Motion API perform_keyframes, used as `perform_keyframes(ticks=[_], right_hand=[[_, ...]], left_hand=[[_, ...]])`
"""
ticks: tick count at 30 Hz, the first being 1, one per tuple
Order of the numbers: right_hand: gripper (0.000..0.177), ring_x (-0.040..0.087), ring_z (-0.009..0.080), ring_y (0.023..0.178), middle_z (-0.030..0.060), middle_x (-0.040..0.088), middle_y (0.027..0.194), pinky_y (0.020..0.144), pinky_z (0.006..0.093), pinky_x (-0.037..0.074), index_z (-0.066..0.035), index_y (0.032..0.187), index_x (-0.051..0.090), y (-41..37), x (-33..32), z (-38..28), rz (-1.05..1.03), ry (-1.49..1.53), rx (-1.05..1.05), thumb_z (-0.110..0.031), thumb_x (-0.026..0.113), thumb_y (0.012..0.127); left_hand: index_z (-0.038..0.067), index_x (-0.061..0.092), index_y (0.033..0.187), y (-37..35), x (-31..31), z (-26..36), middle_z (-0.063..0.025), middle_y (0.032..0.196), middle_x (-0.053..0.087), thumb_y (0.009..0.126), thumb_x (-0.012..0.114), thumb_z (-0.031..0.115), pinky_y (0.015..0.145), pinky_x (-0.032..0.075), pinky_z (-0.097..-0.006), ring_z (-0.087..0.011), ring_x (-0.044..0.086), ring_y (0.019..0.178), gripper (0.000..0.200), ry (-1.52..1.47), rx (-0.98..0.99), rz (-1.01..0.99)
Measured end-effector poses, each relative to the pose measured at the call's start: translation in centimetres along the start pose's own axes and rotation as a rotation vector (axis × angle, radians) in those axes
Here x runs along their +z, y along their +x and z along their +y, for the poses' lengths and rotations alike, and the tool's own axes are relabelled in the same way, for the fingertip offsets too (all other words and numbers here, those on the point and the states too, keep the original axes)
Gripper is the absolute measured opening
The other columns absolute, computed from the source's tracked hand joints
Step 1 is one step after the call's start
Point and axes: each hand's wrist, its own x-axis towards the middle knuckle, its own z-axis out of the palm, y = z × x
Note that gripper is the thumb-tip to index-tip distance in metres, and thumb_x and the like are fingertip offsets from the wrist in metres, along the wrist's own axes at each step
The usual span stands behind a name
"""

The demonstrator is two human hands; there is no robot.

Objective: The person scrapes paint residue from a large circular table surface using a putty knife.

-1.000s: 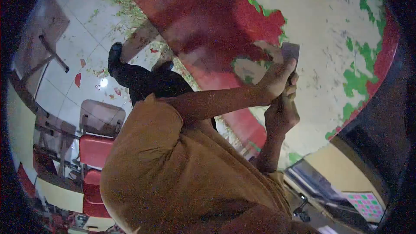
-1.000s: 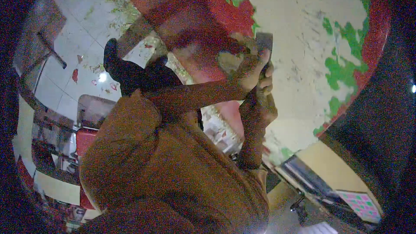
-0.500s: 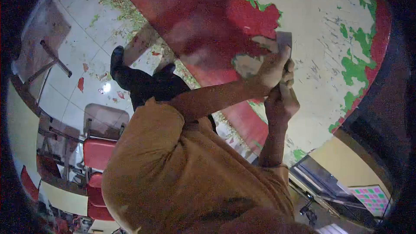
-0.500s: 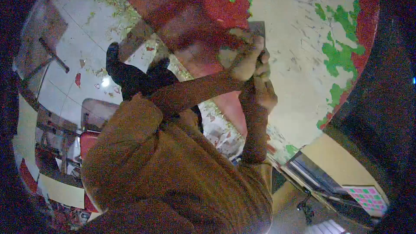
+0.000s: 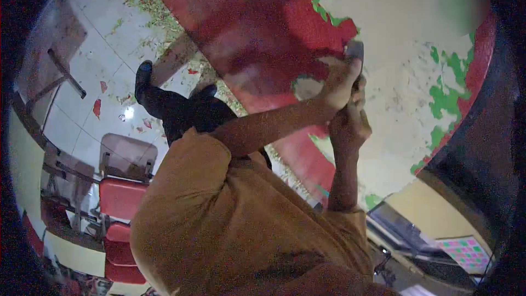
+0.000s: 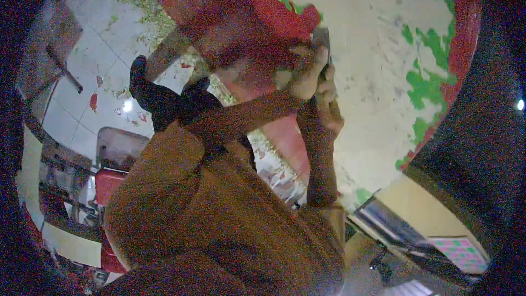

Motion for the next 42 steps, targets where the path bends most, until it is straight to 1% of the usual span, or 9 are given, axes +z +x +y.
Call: perform_keyframes(ticks=[5,12,16,20,25,28,35,38,42], right_hand=[[0.018,0.056,0.0287,0.051,0.0147,0.056,0.062,0.046,0.0360,0.044,-0.007,0.089,0.065,-0.3,-1.0,-1.1,0.015,0.008,0.084,-0.002,0.059,0.072],[0.027,0.061,0.0328,0.059,0.0160,0.061,0.068,0.050,0.0358,0.048,-0.007,0.101,0.066,0.3,-1.3,-1.6,-0.061,-0.021,0.136,-0.008,0.059,0.075],[0.034,0.065,0.0228,0.075,0.0108,0.065,0.094,0.055,0.0313,0.054,-0.009,0.109,0.060,1.9,0.1,-2.1,-0.142,-0.180,-0.019,-0.011,0.066,0.075],[0.030,0.062,0.0291,0.060,0.0151,0.062,0.074,0.053,0.0356,0.049,-0.006,0.105,0.064,1.6,-2.5,-2.3,-0.150,-0.212,0.025,-0.004,0.057,0.076],[0.038,0.058,0.0307,0.056,0.0139,0.059,0.068,0.050,0.0376,0.048,-0.016,0.110,0.062,3.9,-2.1,-1.6,-0.284,-0.185,0.014,-0.004,0.058,0.074],[0.036,0.059,0.0313,0.058,0.0141,0.060,0.070,0.051,0.0395,0.048,-0.015,0.109,0.062,3.9,-3.9,-2.1,-0.369,-0.218,0.011,-0.006,0.058,0.074],[0.035,0.063,0.0302,0.064,0.0137,0.063,0.080,0.052,0.0380,0.051,-0.018,0.109,0.061,5.9,-2.7,-1.0,-0.443,-0.275,-0.112,-0.008,0.057,0.076],[0.034,0.064,0.0303,0.068,0.0138,0.064,0.086,0.055,0.0397,0.052,-0.018,0.108,0.061,5.5,-5.9,-2.7,-0.451,-0.399,-0.051,-0.009,0.059,0.076],[0.036,0.065,0.0310,0.071,0.0145,0.063,0.099,0.057,0.0404,0.053,-0.020,0.110,0.060,6.5,-4.3,-2.2,-0.544,-0.370,-0.057,-0.011,0.060,0.076]], left_hand=[[0.013,0.049,0.079,0.4,-0.6,-2.0,-0.0018,0.061,0.047,0.091,0.048,0.045,0.040,0.039,-0.0312,-0.0141,0.044,0.043,0.034,-0.005,0.122,-0.074],[0.015,0.048,0.087,-1.8,0.9,-0.3,-0.0025,0.063,0.049,0.093,0.046,0.039,0.043,0.044,-0.0360,-0.0170,0.046,0.044,0.025,-0.237,-0.053,-0.051],[0.013,0.046,0.083,-0.6,-0.3,1.9,-0.0015,0.067,0.049,0.092,0.045,0.043,0.060,0.047,-0.0357,-0.0160,0.050,0.053,0.032,-0.249,0.081,-0.102],[0.013,0.046,0.083,-1.2,-0.6,-0.9,-0.0013,0.071,0.049,0.091,0.045,0.046,0.061,0.047,-0.0374,-0.0172,0.050,0.055,0.034,-0.305,-0.064,-0.271],[0.014,0.047,0.075,2.1,-0.8,-0.8,-0.0017,0.065,0.051,0.094,0.042,0.041,0.057,0.046,-0.0401,-0.0218,0.053,0.053,0.033,-0.472,0.104,-0.262],[0.012,0.043,0.078,1.8,-1.1,-1.7,-0.0036,0.061,0.045,0.093,0.037,0.049,0.063,0.044,-0.0355,-0.0205,0.050,0.062,0.041,-0.309,0.242,-0.429],[0.010,0.043,0.075,0.9,0.4,1.7,-0.0049,0.063,0.048,0.092,0.040,0.048,0.068,0.043,-0.0370,-0.0213,0.050,0.067,0.042,-0.452,0.203,-0.279],[0.010,0.043,0.075,0.7,1.5,-0.1,-0.0054,0.064,0.049,0.093,0.040,0.047,0.068,0.043,-0.0375,-0.0216,0.051,0.068,0.041,-0.511,0.249,-0.508],[0.009,0.044,0.077,0.1,1.4,1.6,-0.0073,0.066,0.051,0.093,0.033,0.050,0.074,0.046,-0.0353,-0.0203,0.053,0.071,0.045,-0.599,0.049,-0.229]])
